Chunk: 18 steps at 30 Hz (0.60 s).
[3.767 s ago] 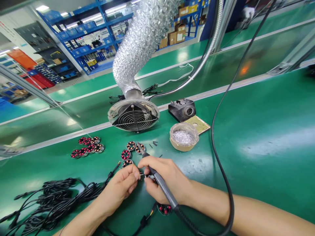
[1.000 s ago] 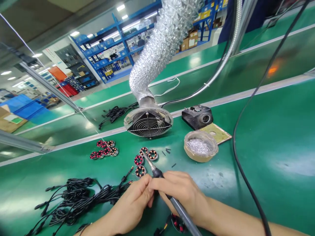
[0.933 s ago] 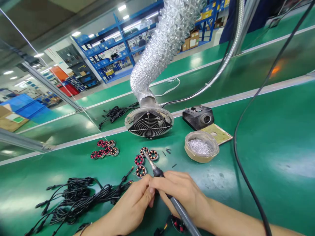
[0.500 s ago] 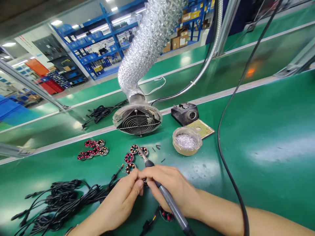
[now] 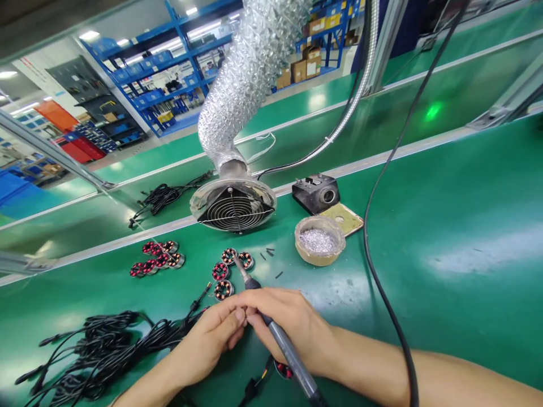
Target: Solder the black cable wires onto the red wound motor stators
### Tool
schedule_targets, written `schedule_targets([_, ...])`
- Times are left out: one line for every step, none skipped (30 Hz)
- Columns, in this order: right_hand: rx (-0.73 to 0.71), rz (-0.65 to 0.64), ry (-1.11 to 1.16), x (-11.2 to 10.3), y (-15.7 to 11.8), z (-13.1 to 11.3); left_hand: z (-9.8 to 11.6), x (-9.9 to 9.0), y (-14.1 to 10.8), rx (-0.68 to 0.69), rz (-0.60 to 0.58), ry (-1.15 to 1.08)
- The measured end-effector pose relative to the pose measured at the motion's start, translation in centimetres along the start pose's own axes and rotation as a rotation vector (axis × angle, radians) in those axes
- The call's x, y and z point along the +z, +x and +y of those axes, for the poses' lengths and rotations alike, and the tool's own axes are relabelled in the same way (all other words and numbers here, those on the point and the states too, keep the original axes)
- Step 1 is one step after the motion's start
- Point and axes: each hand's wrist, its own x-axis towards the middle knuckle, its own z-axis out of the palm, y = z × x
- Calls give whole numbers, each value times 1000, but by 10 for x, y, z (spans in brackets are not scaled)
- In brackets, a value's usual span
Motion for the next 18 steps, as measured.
schedule_targets([15, 0, 0, -1, -1, 0, 1, 1, 0, -7, 8, 0])
schedule_targets([36, -5, -1, -1, -1, 0, 2, 2, -1, -14, 14, -2])
schedule_targets([63, -21, -3, -2, -2, 1, 3, 2, -1, -21, 16, -8])
schedule_targets([91, -41, -8, -2, -3, 1, 3, 3, -2, -27, 17, -16])
schedule_targets([110, -57, -16, -2, -3, 1, 3, 3, -2, -30, 19, -23])
schedule_targets([117, -63, -23, -1, -3, 2, 3, 3, -2, -30, 22, -27])
schedule_targets([115, -58, -31, -1, -3, 2, 2, 3, -2, -31, 30, -25])
schedule_targets([108, -43, -37, -1, -2, 2, 2, 3, -2, -33, 46, -16])
schedule_targets([104, -25, -44, 0, -1, 2, 1, 3, -1, -33, 65, 0])
schedule_targets([98, -8, -49, 0, 1, 2, 1, 3, -1, -28, 90, 17])
schedule_targets([93, -1, -56, 1, 1, 2, 1, 4, 0, -18, 115, 36])
schedule_targets([86, 0, -65, 1, 2, 2, 1, 4, 0, -4, 138, 52])
schedule_targets([76, -2, -77, 1, 2, 2, 1, 5, 0, 11, 156, 66])
schedule_targets([66, -2, -87, 1, 2, 3, 1, 6, 0, 26, 170, 78])
schedule_targets([59, -2, -94, 1, 1, 3, 2, 7, 0, 37, 183, 93])
schedule_targets([54, -1, -94, 1, 1, 3, 2, 8, 0, 42, 193, 108])
schedule_targets([55, 0, -91, 0, 0, 3, 3, 9, -1, 42, 203, 123])
schedule_targets([55, 1, -85, -1, 0, 3, 4, 9, -1, 38, 215, 136])
